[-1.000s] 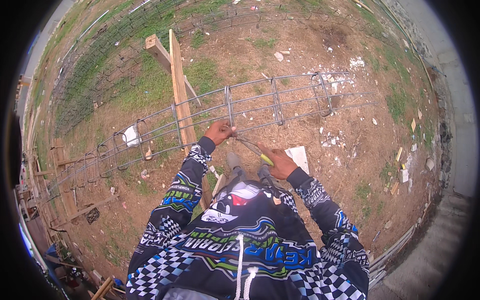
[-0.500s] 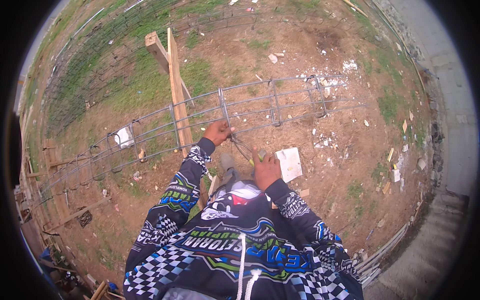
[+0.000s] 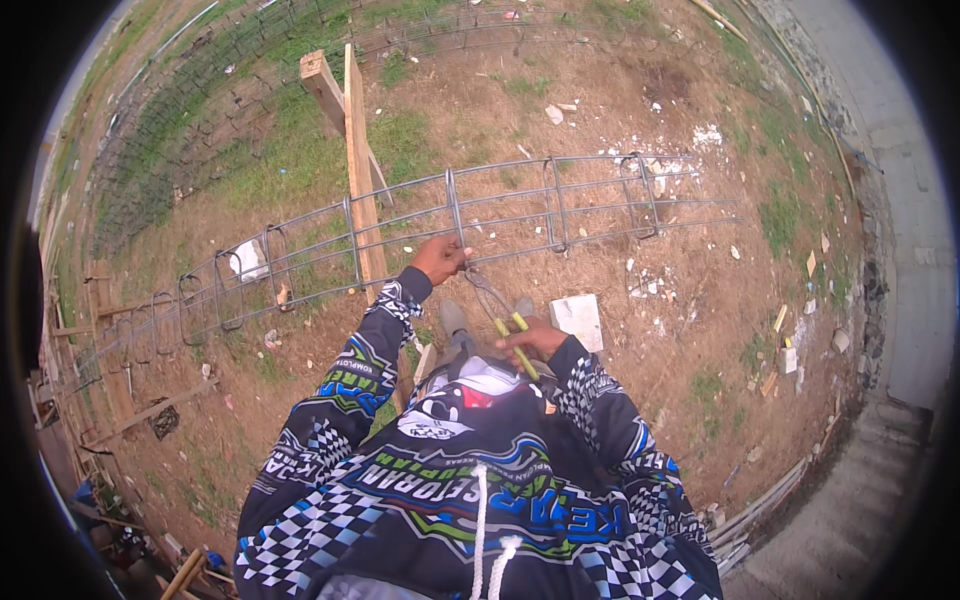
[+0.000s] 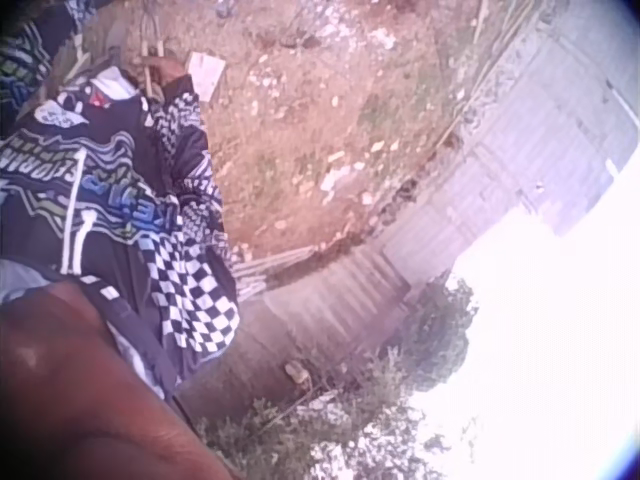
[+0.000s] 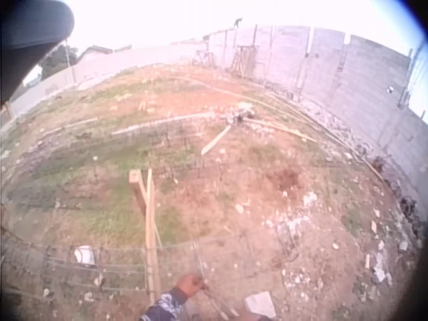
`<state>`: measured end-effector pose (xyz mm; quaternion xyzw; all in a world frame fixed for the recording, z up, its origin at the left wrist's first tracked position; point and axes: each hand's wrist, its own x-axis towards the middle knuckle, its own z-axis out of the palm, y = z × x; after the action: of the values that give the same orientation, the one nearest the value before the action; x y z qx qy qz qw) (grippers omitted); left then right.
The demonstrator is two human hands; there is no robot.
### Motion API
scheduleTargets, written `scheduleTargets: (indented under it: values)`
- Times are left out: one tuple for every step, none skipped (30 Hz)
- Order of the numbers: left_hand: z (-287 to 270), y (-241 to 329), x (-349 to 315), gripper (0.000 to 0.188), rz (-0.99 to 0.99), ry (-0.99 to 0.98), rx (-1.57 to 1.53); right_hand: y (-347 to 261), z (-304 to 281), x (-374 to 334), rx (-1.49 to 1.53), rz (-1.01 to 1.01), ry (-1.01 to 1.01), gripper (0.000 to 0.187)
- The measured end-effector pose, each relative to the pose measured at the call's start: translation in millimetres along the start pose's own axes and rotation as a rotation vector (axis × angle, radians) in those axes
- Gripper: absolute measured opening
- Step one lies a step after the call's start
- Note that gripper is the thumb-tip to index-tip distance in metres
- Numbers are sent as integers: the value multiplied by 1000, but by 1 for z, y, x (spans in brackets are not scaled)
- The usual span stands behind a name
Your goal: The person uses pliers to twist and secure wire ties on a metal wire mesh frame laid on the ground. They repeatedly pick up wire ties, position them on the mesh, and twist them with pliers to fasten the structure.
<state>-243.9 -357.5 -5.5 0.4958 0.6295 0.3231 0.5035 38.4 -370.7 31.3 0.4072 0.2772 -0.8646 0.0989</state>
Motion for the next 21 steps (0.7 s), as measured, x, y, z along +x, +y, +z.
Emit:
scheduleTargets:
  values:
    - [0,2,-1,35,-24,-30,-57,-2,-4,-5,-30,5,1,36]
    - [-3,5,0,35,-43,-57,-111,-7,-9,-7,-251,-38,38,40]
    - [-3,8,0,35,-37,-55,-117,-12,-13,-7,-472,-82,76,43]
    - [-3,12,0,34,-31,-54,-122,-13,-15,-10,-666,-191,197,45]
    - [-4,11,0,34,-31,-44,-129,-24,-7,-20,-862,-298,310,46]
    - [-3,10,-1,34,-31,-23,-76,-31,0,-32,-1054,-403,429,48]
    - [-4,8,-1,34,-30,-2,-23,-36,8,-40,-1213,-447,502,49]
    - [-4,6,-1,34,-25,19,29,-40,16,-48,-1373,-493,578,51]
    - [-4,3,-1,34,-32,10,-11,-41,20,-51,-1534,-540,653,53]
    - [-3,-1,-2,34,-38,3,-51,-36,17,-51,-1624,-610,717,57]
    - [-3,2,-2,35,-41,-8,-93,-33,9,-51,-1720,-622,782,59]
    - [-3,4,-1,35,-48,-28,-101,-32,0,-51,-1817,-634,846,60]
    - [-4,7,1,35,-55,-46,-110,-31,-8,-51,-1914,-647,909,62]
    - [-5,10,1,35,-69,-64,-119,-35,-16,-50,-1932,-661,886,63]
    - [-6,11,1,35,-91,-67,-117,-42,-29,-46,-1940,-678,816,63]
    - [-8,13,1,35,-113,-71,-116,-52,-44,-39,-1947,-694,747,62]
    - [-6,13,2,35,-134,-78,-116,-59,-53,-35,-1953,-705,681,62]
    - [-4,6,4,35,-99,-45,-110,-69,-51,-34,-1940,-714,661,61]
    - [1,-3,8,35,-63,-12,-102,-71,-50,-33,-1925,-710,684,60]
    - [1,-13,9,35,-36,26,-90,-67,-50,-30,-1907,-714,695,59]
    - [0,-14,7,34,-50,21,-60,-58,-50,-29,-1889,-703,707,58]
